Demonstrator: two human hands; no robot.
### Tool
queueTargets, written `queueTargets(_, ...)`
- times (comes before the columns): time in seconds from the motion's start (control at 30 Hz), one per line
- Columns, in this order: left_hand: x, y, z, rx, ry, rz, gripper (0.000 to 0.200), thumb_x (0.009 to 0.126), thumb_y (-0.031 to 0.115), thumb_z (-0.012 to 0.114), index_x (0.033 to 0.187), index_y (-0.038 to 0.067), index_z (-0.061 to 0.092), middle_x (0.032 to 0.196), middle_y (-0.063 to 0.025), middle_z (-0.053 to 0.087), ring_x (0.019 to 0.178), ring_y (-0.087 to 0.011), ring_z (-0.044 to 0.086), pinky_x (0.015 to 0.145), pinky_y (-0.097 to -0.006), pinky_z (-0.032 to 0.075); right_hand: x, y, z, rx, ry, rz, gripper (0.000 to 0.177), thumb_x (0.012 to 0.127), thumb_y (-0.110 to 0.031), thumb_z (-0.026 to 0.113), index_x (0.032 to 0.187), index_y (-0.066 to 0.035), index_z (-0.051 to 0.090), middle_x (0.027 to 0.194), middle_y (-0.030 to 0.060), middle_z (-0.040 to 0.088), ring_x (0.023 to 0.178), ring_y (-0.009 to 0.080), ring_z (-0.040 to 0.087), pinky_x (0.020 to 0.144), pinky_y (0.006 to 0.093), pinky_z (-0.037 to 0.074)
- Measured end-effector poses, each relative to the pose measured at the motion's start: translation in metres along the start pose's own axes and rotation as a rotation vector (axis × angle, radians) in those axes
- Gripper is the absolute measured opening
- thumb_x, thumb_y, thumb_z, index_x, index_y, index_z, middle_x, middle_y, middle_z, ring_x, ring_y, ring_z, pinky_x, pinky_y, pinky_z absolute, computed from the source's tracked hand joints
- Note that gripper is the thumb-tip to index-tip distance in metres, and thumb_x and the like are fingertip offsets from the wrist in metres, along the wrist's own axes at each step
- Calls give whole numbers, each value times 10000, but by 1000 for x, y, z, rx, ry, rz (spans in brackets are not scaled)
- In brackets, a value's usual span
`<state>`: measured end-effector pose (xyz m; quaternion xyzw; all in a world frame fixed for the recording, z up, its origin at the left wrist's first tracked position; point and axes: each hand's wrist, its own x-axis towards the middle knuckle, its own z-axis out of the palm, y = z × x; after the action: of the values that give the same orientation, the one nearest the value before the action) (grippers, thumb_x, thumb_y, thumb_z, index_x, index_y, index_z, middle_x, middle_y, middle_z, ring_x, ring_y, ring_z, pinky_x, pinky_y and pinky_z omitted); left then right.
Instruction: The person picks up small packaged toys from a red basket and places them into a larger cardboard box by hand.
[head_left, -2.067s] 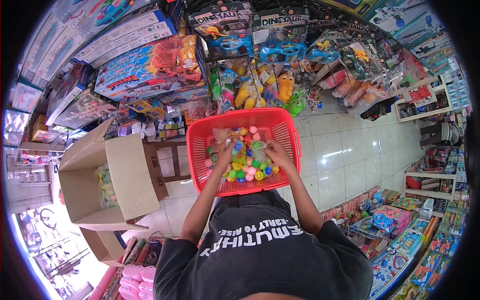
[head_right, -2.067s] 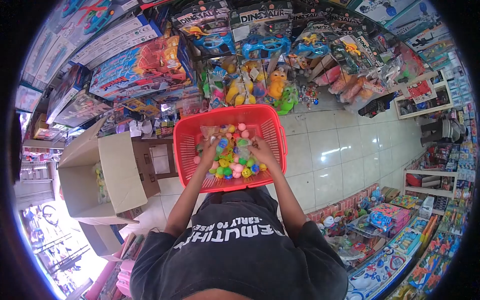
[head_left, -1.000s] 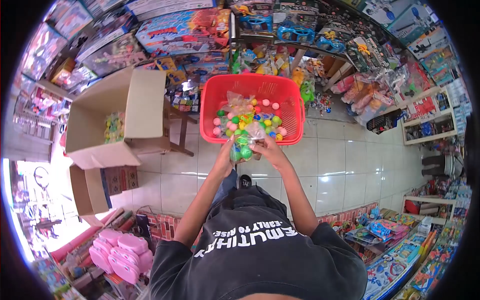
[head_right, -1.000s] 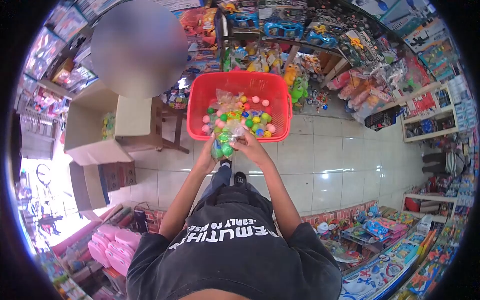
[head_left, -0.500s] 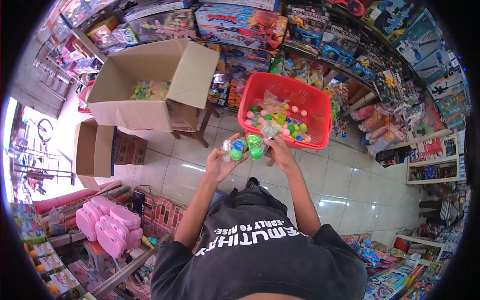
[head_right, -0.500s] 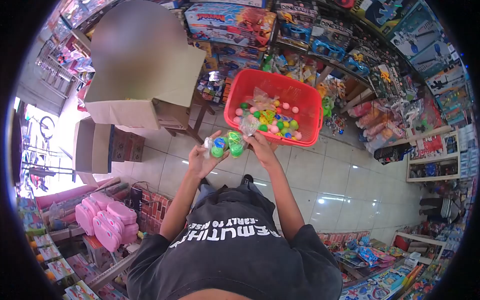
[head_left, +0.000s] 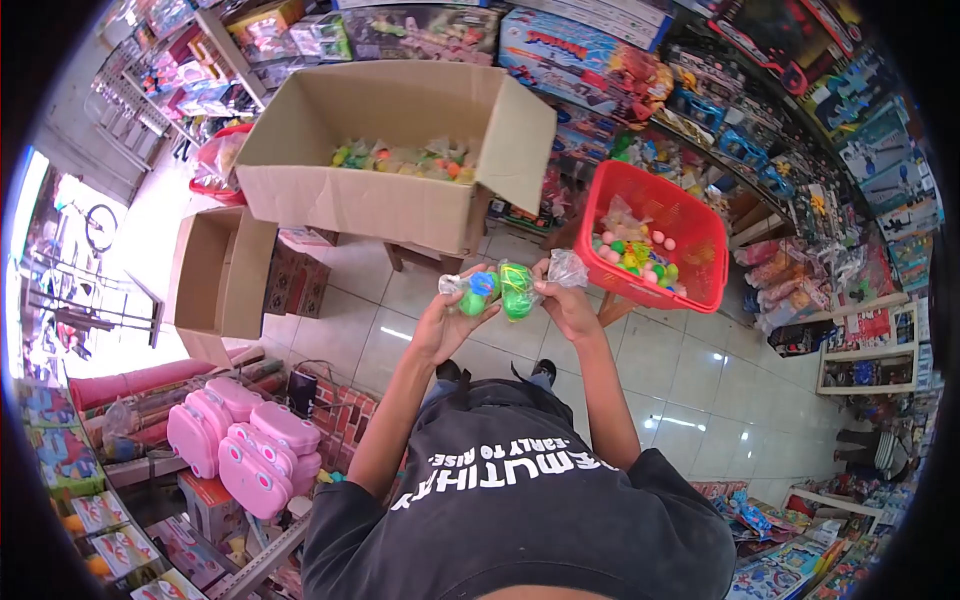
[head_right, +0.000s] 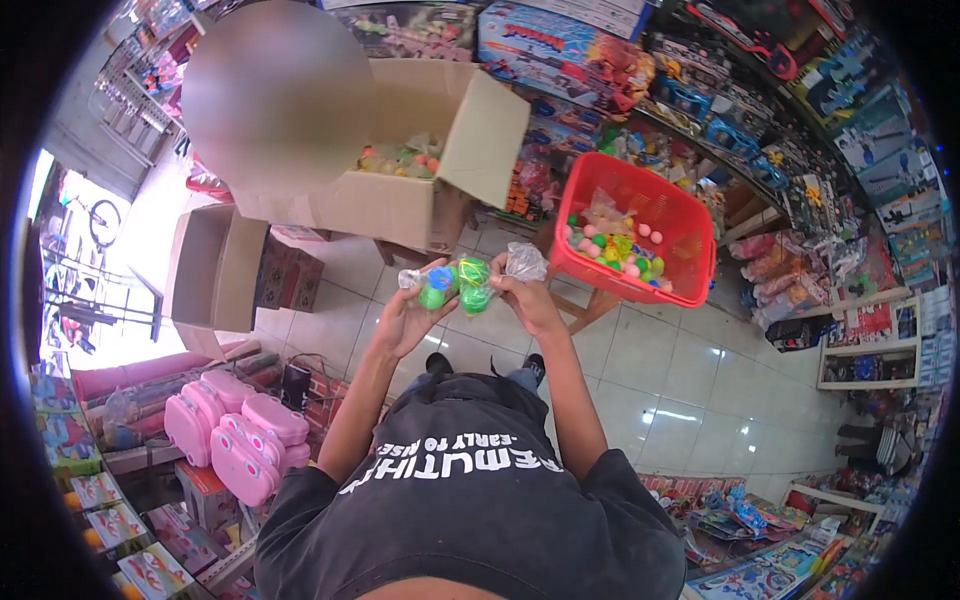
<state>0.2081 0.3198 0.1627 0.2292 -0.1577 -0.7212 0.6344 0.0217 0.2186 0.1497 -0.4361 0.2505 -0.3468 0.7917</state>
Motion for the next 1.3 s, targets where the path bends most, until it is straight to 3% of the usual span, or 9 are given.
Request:
queueTargets(0.2, -31, 47, -37, 90, 45, 65, 532, 932, 399, 354, 1286, 2, 362, 1326, -109, 395, 1171, -234, 444, 969, -391, 384, 31, 20, 49, 79, -62, 85, 164, 733, -87, 561, 865, -53, 469, 807, -4, 459, 771, 86, 477, 695, 234, 391)
queueTargets(0.37, -51, 81, -49, 132, 120, 159, 569, 942, 451, 260, 1249, -6, 405, 1319, -120, 406, 1163, -242, 453, 945, -383, 399, 45, 26, 73, -6, -201, 184, 195, 732, -57, 519, 926, -38, 513, 872, -2, 485, 838, 88, 461, 748, 223, 364)
queueTargets(0.53, -53, 108, -64, 108, 130, 256, 644, 930, 507, 203, 1212, -24, 431, 1295, -152, 424, 1159, -263, 459, 916, -383, 417, 63, 15, 101, -13, -167, 207, 196, 715, -47, 498, 910, -34, 514, 871, 5, 487, 855, 94, 459, 753, 219, 359)
queueTargets(0.63, -49, 130, -72, 105, 121, 240, 761, 879, 614, 194, 1209, -33, 423, 1292, -170, 417, 1157, -276, 461, 903, -384, 425, 84, 8, 110, -34, -206, 179, 154, 709, -55, 489, 861, -34, 503, 847, 5, 483, 843, 93, 450, 734, 219, 350)
queueTargets(0.8, -38, 174, -70, 118, 127, 219, 1092, 657, 850, 200, 1273, -38, 358, 1315, -180, 385, 1180, -332, 433, 883, -401, 439, 125, -12, 120, -96, -249, 134, 108, 702, -92, 496, 795, -40, 482, 803, 7, 472, 804, 94, 439, 705, 223, 336)
queueTargets(1.03, 5, 252, -86, 180, 90, 205, 1174, 598, 889, 178, 1297, -42, 324, 1340, -203, 349, 1199, -379, 398, 831, -444, 469, 207, -66, 145, -239, -170, 6, 191, 672, -175, 571, 789, -47, 491, 772, 24, 477, 748, 112, 462, 675, 231, 359)
queueTargets(1.1, 21, 273, -88, 160, 76, 217, 1182, 593, 894, 167, 1307, -38, 304, 1330, -208, 357, 1182, -377, 414, 791, -467, 485, 235, -75, 139, -493, -197, -50, 176, 704, -168, 594, 791, -51, 494, 760, 0, 468, 745, 90, 451, 659, 222, 354)
queueTargets(1.27, 61, 317, -91, 122, 157, 238, 1192, 574, 906, 153, 1332, -8, 264, 1318, -221, 356, 1134, -343, 462, 754, -489, 498, 306, -83, 122, -692, -365, 121, 184, 784, -167, 621, 872, -44, 515, 831, 5, 504, 793, 118, 492, 712, 263, 396)
queueTargets(1.3, 69, 326, -90, 167, 153, 232, 1238, 546, 915, 209, 1318, -53, 254, 1345, -232, 309, 1168, -400, 404, 737, -459, 515, 319, -79, 116, -755, -411, 140, 185, 797, -162, 627, 884, -46, 512, 837, 7, 502, 791, 124, 491, 708, 261, 397)
